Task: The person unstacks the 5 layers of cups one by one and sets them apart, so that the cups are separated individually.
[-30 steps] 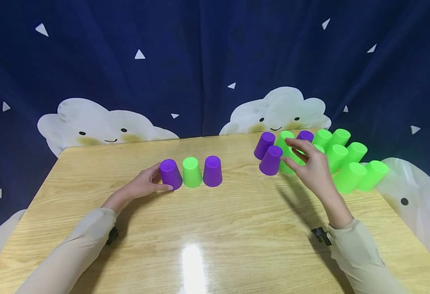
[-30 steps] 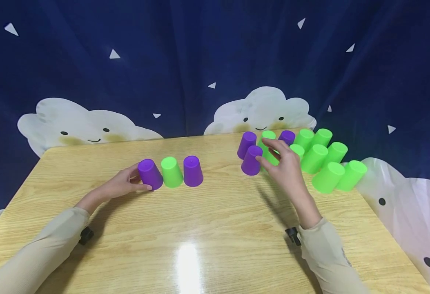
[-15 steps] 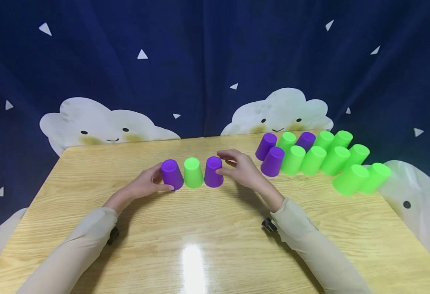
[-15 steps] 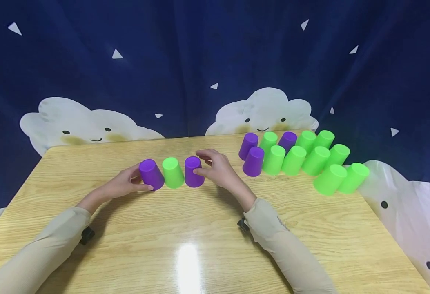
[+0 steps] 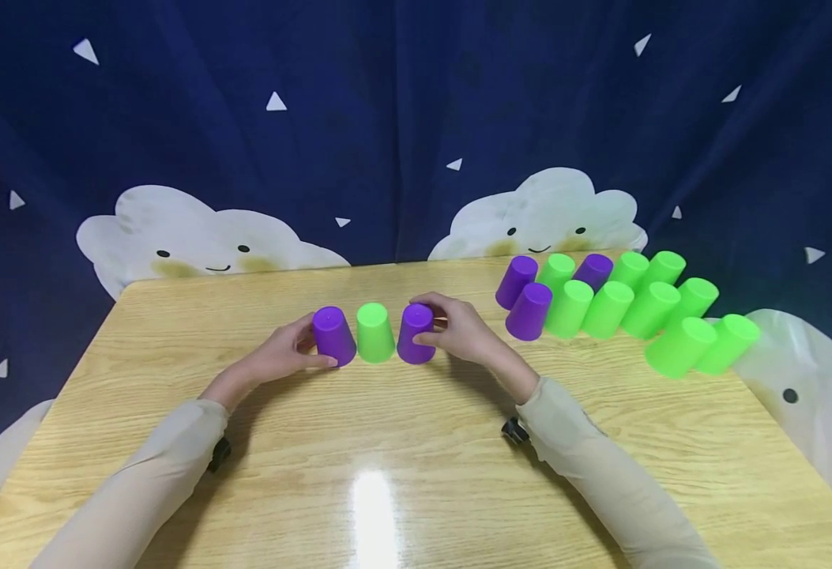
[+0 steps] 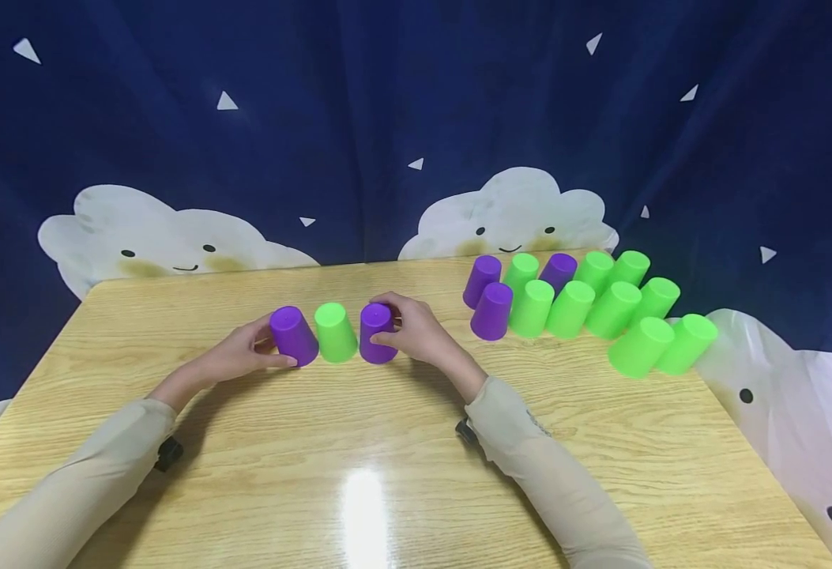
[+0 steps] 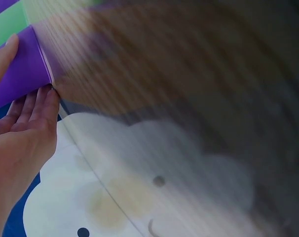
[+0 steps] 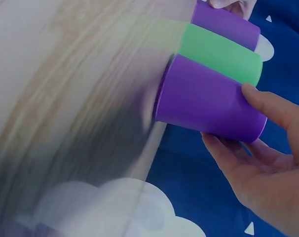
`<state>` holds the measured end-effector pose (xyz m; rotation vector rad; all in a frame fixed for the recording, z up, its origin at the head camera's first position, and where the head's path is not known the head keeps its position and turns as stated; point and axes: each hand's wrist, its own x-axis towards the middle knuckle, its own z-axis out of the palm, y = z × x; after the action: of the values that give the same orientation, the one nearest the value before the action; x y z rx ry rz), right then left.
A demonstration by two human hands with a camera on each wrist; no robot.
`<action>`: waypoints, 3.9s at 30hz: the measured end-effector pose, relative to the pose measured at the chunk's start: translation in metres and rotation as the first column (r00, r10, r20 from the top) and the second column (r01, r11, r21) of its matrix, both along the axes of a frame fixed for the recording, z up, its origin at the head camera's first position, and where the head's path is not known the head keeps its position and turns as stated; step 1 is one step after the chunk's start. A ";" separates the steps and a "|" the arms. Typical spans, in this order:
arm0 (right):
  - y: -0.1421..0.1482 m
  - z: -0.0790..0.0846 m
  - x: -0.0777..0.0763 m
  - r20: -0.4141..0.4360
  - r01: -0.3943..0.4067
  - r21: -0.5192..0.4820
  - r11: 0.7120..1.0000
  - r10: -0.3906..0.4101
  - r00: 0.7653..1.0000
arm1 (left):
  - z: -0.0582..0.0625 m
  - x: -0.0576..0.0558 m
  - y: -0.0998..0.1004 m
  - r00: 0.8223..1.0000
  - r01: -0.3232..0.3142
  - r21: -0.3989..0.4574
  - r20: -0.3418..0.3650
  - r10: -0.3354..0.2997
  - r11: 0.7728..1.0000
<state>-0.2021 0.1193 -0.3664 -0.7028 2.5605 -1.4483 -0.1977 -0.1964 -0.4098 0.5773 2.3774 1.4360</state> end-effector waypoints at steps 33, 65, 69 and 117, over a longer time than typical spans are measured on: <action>0.162 0.031 0.065 -0.076 0.325 0.001 0.946 -0.324 0.943 | 0.003 -0.004 0.002 1.000 0.017 -0.013 0.000 -0.017 1.000; 0.258 0.005 0.074 -0.229 0.599 0.278 0.751 -0.554 0.801 | -0.002 0.000 0.001 1.000 -0.005 0.002 0.018 0.005 1.000; 0.256 0.009 0.074 -0.210 0.583 0.305 0.753 -0.544 0.813 | -0.002 0.000 0.001 1.000 0.002 0.016 0.016 -0.003 1.000; -0.056 0.002 -0.006 -0.071 -0.062 0.059 0.996 0.066 0.995 | -0.003 0.001 0.003 1.000 0.009 0.024 0.002 -0.009 1.000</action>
<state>-0.2083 0.0636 -0.3642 -0.8364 2.5955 -1.3489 -0.1969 -0.1935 -0.4126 0.5906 2.3559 1.4626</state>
